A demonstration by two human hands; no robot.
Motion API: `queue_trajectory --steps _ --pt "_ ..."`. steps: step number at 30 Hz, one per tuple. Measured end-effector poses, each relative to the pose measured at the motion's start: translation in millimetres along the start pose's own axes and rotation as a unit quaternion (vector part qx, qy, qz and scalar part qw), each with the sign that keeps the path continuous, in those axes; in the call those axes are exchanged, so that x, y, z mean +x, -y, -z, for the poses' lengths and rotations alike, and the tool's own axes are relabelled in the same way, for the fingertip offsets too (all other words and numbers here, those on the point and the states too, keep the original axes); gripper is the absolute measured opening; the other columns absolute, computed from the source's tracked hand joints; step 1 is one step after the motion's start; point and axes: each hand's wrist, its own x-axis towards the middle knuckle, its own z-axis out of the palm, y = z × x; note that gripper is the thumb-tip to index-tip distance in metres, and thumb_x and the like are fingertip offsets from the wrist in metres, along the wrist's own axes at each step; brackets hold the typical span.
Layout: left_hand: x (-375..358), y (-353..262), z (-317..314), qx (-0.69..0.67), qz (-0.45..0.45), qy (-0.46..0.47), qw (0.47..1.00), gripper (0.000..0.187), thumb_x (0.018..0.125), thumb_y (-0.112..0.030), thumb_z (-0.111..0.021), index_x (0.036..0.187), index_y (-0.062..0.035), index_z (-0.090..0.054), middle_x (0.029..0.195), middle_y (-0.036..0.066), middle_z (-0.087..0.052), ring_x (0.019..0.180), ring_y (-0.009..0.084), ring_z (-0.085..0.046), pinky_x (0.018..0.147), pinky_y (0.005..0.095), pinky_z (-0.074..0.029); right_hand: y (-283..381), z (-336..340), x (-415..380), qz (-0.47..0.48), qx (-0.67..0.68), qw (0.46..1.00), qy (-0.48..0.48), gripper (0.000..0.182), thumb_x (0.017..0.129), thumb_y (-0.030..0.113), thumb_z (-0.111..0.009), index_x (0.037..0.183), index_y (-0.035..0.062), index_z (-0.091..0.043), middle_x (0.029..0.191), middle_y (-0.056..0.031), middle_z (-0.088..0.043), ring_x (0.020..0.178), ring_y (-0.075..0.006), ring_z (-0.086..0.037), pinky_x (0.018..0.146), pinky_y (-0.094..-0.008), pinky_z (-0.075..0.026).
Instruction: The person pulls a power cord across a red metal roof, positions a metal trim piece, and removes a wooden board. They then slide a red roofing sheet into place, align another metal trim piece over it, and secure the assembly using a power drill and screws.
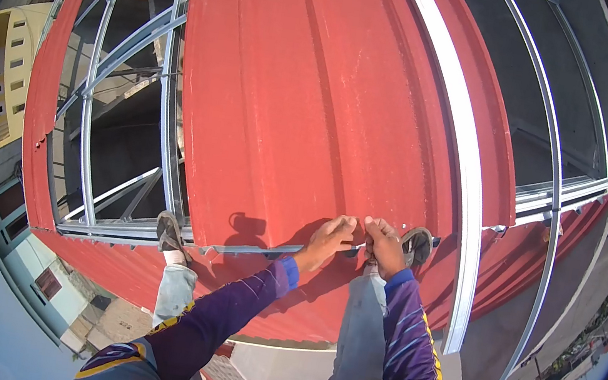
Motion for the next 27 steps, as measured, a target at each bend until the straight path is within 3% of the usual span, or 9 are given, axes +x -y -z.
queue_trajectory --steps 6,10,12,13,16,17,21,23,27 --pt "-25.3 11.6 5.9 -0.172 0.01 -0.102 0.98 0.062 0.096 -0.061 -0.044 0.117 -0.0034 -0.056 0.109 0.008 -0.057 0.103 0.0166 -0.057 0.084 0.0346 -0.049 -50.1 -93.8 9.3 0.037 0.072 0.996 -0.027 0.034 0.1 0.039 -0.047 0.091 0.0078 -0.056 0.072 -0.0038 -0.055 0.061 -0.013 -0.054 0.052 -0.0286 -0.042" --pt "-39.9 17.9 22.0 -0.208 -0.039 -0.189 0.959 0.057 0.098 -0.057 -0.044 0.113 -0.0037 -0.058 0.113 0.01 -0.059 0.107 0.0195 -0.056 0.089 0.0318 -0.046 -51.2 -132.1 -13.4 0.08 -0.036 0.991 -0.098 0.043 0.101 0.04 -0.043 0.11 0.0012 -0.057 0.102 -0.0148 -0.063 0.098 -0.0248 -0.058 0.089 -0.0369 -0.044" --pt "-41.3 30.1 35.2 -0.029 -0.105 -0.19 0.976 0.061 0.098 -0.059 -0.038 0.127 -0.0064 -0.053 0.127 0.013 -0.055 0.118 0.0238 -0.052 0.097 0.0375 -0.043 -37.4 -154.4 -36.2 0.082 0.002 0.994 -0.078 0.044 0.101 0.042 -0.042 0.11 0.0019 -0.057 0.109 -0.0155 -0.061 0.102 -0.0256 -0.057 0.091 -0.0365 -0.043" --pt "-22.7 66.6 45.1 0.226 -0.286 -0.243 0.899 0.065 0.096 -0.062 -0.038 0.124 -0.0061 -0.053 0.122 0.015 -0.056 0.109 0.026 -0.057 0.089 0.0395 -0.049 -45.4 -155.9 -35.0 0.1 -0.073 0.991 -0.06 0.052 0.1 0.048 -0.039 0.117 0.0018 -0.055 0.119 -0.0185 -0.056 0.115 -0.0297 -0.052 0.1 -0.0393 -0.039" --pt "-53.0 31.4 45.0 0.013 -0.165 -0.183 0.969 0.066 0.096 -0.063 -0.038 0.125 -0.0057 -0.052 0.119 0.016 -0.057 0.105 0.0262 -0.059 0.086 0.0392 -0.051 -23.4 -182.5 -70.1 0.133 -0.183 0.971 -0.075 0.065 0.098 0.055 -0.036 0.132 0.001 -0.049 0.133 -0.0218 -0.048 0.131 -0.0328 -0.042 0.108 -0.0408 -0.03" --pt "-62.0 16.9 45.4 -0.054 -0.127 -0.17 0.976 0.066 0.095 -0.063 -0.039 0.125 -0.0056 -0.052 0.118 0.016 -0.058 0.104 0.0262 -0.06 0.084 0.039 -0.051 -27.9 -182.0 -68.2 0.122 -0.208 0.97 -0.035 0.078 0.097 0.06 -0.034 0.148 0.0015 -0.028 0.142 -0.0233 -0.042 0.138 -0.0359 -0.035 0.113 -0.0412 -0.025" --pt "-82.8 -25.3 51.9 -0.178 -0.03 -0.135 0.974 0.068 0.095 -0.065 -0.04 0.127 -0.0052 -0.051 0.115 0.017 -0.059 0.098 0.0265 -0.062 0.079 0.0386 -0.053 -9.3 -193.6 -85.6 0.077 -0.099 0.992 -0.018 0.088 0.096 0.065 -0.031 0.155 0.0087 0.003 0.149 -0.0233 -0.031 0.142 -0.0367 -0.028 0.114 -0.0407 -0.022" --pt "-73.8 -16.8 60.5 -0.166 -0.046 -0.088 0.981 0.072 0.093 -0.066 -0.042 0.13 -0.0041 -0.048 0.105 0.019 -0.063 0.085 0.0257 -0.065 0.069 0.0366 -0.056 2.1 -191.8 -84.7 0.067 0.005 0.998 -0.005 0.089 0.095 0.067 -0.031 0.155 0.0104 0.005 0.15 -0.0237 -0.03 0.143 -0.0365 -0.025 0.115 -0.0408 -0.02" --pt "-91.0 -50.7 39.2 -0.116 -0.054 -0.053 0.99 0.073 0.093 -0.063 -0.047 0.132 -0.0014 -0.045 0.116 0.023 -0.059 0.097 0.0286 -0.064 0.077 0.0378 -0.056 -13.1 -184.5 -58.1 0.108 0.151 0.982 -0.041 0.09 0.094 0.069 -0.03 0.155 0.0148 0.009 0.153 -0.023 -0.028 0.145 -0.0348 -0.02 0.117 -0.0415 -0.014"
